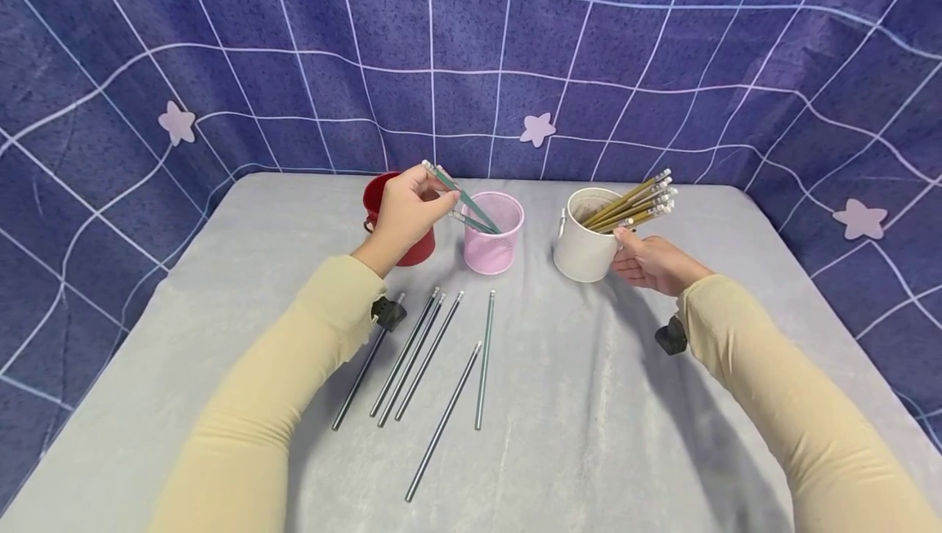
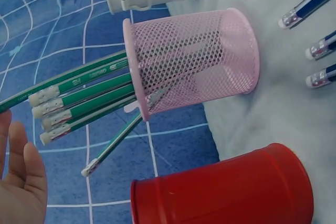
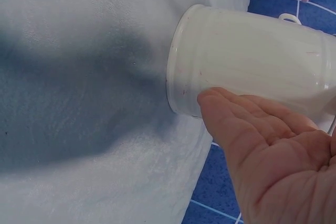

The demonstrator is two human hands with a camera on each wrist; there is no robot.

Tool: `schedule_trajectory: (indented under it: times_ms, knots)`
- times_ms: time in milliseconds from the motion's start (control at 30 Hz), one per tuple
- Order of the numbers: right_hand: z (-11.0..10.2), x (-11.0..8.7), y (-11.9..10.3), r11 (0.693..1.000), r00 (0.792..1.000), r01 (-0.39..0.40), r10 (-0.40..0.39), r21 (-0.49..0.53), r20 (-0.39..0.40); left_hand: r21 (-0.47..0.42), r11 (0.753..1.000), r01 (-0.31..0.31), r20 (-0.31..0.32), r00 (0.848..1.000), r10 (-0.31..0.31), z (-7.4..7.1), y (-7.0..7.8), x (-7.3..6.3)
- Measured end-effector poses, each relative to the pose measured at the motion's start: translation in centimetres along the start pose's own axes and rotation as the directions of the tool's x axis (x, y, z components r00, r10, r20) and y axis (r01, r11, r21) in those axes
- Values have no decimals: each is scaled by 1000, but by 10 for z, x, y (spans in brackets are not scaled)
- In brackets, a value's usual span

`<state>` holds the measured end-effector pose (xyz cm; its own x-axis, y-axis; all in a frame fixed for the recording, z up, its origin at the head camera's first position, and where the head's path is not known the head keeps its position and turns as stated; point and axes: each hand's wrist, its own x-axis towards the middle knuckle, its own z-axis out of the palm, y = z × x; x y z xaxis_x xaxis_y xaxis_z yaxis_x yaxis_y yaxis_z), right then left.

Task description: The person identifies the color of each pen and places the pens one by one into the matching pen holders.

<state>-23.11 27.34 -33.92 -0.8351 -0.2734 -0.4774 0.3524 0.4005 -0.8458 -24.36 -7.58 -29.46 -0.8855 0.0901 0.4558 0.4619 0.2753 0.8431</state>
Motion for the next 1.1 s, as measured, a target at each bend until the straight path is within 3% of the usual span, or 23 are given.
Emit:
schedule_trajectory:
  times_ms: [367,633,867,1000,1100]
  knots:
    - [2,0,1,1000,1000,9,-9,12,-8,38,998,46,48,998,-48,4,-9,-4]
    - [1,0,0,1000,1000,7,-7,0,-7,91,995,40,47,998,-44,6,-16,-6]
    - [1,0,0,1000,1000,3,-3,3,2,110,994,20,5,1000,-21,4,-25,-6]
    - [1,0,1,1000,1000,1,-1,7,3,197,980,-25,2,1000,26,2,-28,-5]
    - [1,-1,0,1000,1000,2,-2,6,1,215,975,-53,6,999,52,0,-30,-3]
